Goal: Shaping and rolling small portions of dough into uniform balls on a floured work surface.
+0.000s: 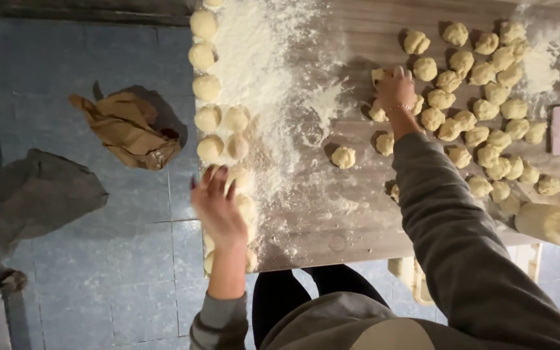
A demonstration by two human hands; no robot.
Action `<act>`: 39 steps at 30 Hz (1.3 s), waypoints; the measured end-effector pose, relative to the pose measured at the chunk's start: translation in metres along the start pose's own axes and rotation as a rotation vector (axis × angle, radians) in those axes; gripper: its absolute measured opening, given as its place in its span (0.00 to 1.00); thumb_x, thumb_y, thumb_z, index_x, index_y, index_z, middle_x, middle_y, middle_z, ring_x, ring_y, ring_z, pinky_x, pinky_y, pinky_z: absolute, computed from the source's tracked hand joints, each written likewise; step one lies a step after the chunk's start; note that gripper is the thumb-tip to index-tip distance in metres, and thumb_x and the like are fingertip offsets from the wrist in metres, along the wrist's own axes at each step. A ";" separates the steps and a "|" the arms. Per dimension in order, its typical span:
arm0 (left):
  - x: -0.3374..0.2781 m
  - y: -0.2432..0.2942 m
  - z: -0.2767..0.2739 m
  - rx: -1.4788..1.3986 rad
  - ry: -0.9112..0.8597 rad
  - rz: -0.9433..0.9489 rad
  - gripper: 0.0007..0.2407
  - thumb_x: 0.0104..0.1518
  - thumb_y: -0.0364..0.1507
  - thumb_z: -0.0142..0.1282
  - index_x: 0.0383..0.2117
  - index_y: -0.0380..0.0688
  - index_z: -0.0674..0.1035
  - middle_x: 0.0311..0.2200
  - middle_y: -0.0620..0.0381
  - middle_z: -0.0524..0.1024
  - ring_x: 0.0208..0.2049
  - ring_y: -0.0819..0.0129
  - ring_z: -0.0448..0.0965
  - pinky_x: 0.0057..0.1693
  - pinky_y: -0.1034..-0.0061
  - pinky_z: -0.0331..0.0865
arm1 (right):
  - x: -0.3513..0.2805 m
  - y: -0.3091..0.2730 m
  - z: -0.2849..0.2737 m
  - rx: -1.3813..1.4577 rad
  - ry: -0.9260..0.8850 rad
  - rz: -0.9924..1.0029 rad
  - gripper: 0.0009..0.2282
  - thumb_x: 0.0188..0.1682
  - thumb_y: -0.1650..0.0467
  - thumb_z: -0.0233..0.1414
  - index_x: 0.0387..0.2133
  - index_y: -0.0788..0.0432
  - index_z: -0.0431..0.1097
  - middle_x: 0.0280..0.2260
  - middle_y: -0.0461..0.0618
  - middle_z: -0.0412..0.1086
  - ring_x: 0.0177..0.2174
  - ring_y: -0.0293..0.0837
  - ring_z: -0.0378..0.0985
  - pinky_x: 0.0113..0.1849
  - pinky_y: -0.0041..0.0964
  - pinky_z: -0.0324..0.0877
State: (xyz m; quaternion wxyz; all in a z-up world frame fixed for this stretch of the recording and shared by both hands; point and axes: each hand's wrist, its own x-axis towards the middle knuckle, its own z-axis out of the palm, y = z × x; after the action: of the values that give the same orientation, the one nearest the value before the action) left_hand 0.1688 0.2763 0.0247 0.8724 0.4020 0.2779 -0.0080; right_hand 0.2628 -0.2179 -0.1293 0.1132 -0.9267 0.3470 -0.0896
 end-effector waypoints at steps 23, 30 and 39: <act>-0.155 -0.146 0.052 0.323 -0.691 -0.597 0.14 0.64 0.34 0.53 0.50 0.40 0.78 0.44 0.59 0.80 0.44 0.74 0.82 0.47 0.74 0.79 | -0.308 0.010 -0.245 0.543 -0.126 -0.729 0.26 0.45 0.72 0.58 0.60 0.54 0.63 0.71 0.44 0.47 0.71 0.50 0.44 0.69 0.51 0.43; -0.175 -0.173 0.048 0.555 -0.671 -0.630 0.15 0.67 0.36 0.54 0.50 0.35 0.80 0.42 0.52 0.81 0.40 0.66 0.81 0.43 0.71 0.75 | -0.320 0.077 -0.269 1.031 -0.658 -0.609 0.25 0.53 0.73 0.58 0.65 0.61 0.61 0.71 0.57 0.51 0.71 0.56 0.48 0.68 0.54 0.46; -0.225 -0.180 0.076 0.620 -0.813 -0.507 0.17 0.62 0.34 0.54 0.52 0.36 0.75 0.48 0.53 0.79 0.46 0.63 0.81 0.49 0.65 0.80 | -0.329 0.132 -0.264 1.576 -0.730 -0.419 0.37 0.51 0.73 0.60 0.69 0.44 0.42 0.71 0.42 0.45 0.65 0.48 0.60 0.63 0.43 0.62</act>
State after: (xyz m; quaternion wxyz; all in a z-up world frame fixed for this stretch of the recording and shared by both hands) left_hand -0.0281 0.0535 0.0493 0.7212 0.5247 -0.0078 -0.4523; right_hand -0.1283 -0.1360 0.0588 0.8019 -0.5951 -0.0493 -0.0202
